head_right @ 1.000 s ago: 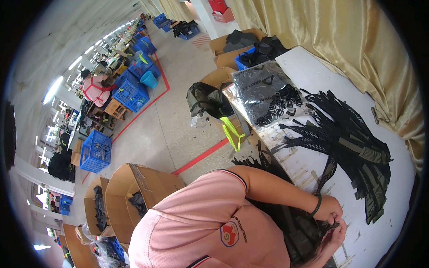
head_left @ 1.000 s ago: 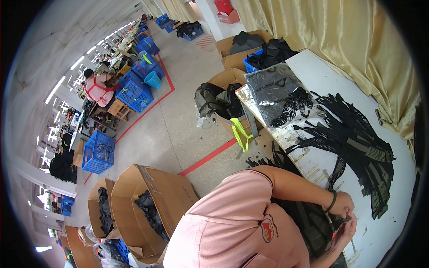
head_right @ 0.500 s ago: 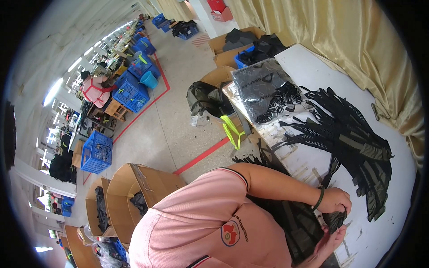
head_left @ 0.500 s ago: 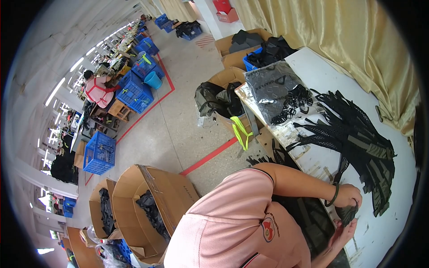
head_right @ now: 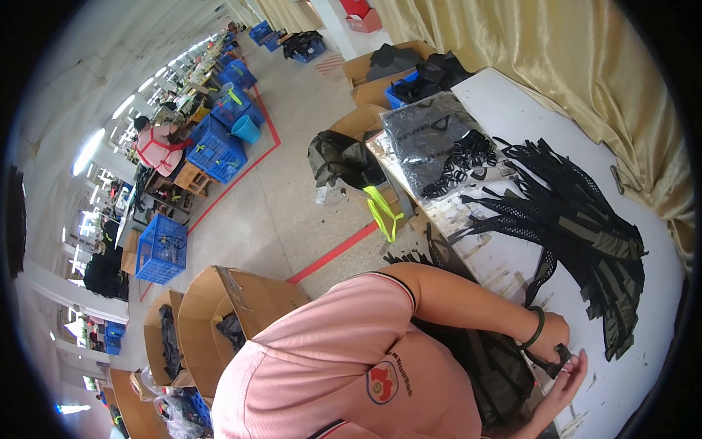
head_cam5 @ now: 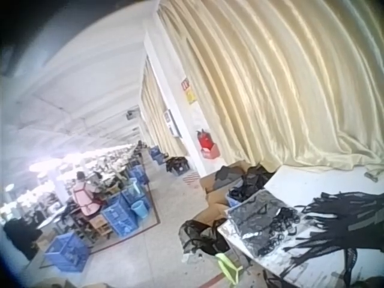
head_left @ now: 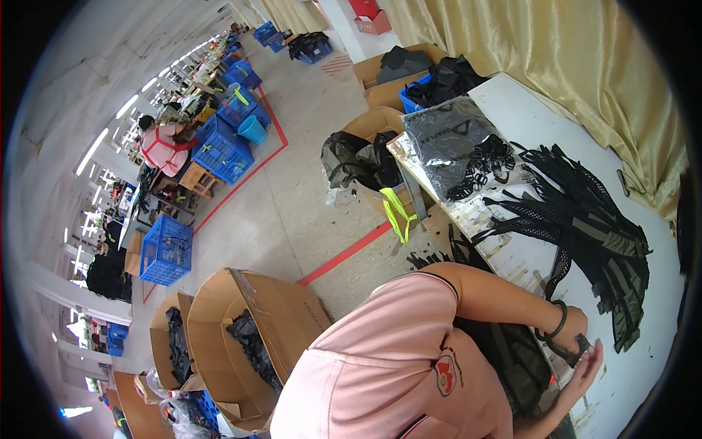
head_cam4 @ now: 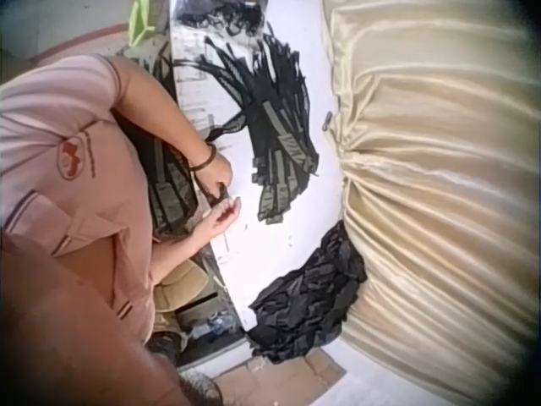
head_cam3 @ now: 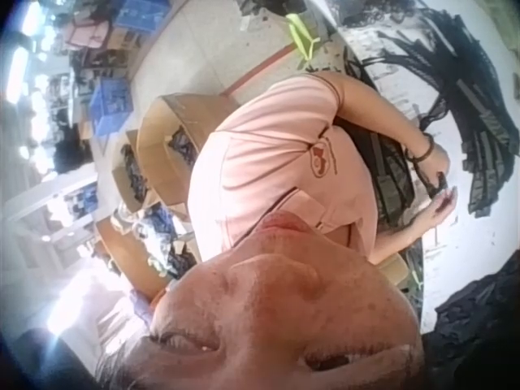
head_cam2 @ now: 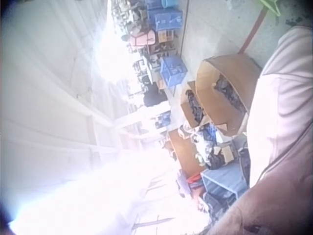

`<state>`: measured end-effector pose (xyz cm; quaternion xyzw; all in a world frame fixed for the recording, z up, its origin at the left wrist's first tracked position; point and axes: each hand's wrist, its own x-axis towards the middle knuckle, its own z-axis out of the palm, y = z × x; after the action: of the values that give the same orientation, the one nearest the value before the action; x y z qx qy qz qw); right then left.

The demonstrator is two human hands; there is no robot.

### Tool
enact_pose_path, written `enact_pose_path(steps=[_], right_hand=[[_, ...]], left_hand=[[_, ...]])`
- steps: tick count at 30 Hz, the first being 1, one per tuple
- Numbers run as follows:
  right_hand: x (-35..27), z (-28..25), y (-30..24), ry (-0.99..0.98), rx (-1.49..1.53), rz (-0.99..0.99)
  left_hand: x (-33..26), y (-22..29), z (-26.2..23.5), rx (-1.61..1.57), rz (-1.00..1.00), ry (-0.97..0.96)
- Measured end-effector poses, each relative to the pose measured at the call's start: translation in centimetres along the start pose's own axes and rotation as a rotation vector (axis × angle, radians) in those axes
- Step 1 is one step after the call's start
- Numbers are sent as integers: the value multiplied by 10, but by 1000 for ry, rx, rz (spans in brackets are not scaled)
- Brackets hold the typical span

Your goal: Sorting and organizing black and green mesh straps for gear manufacturing on a production table.

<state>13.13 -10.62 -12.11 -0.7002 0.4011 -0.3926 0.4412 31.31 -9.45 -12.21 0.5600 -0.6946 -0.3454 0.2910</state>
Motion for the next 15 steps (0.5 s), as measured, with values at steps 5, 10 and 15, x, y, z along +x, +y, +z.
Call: enact_pose_path(steps=[5, 10, 15], right_hand=[[-4, -23, 10, -116, 2, 46], [-15, -60, -4, 325, -280, -189], [-42, -101, 2, 477, -89, 131]], left_hand=[[0, -3, 0, 73, 166, -155], [-24, -20, -69, 139, 310, -292], [-70, -22, -126, 253, -34, -503]])
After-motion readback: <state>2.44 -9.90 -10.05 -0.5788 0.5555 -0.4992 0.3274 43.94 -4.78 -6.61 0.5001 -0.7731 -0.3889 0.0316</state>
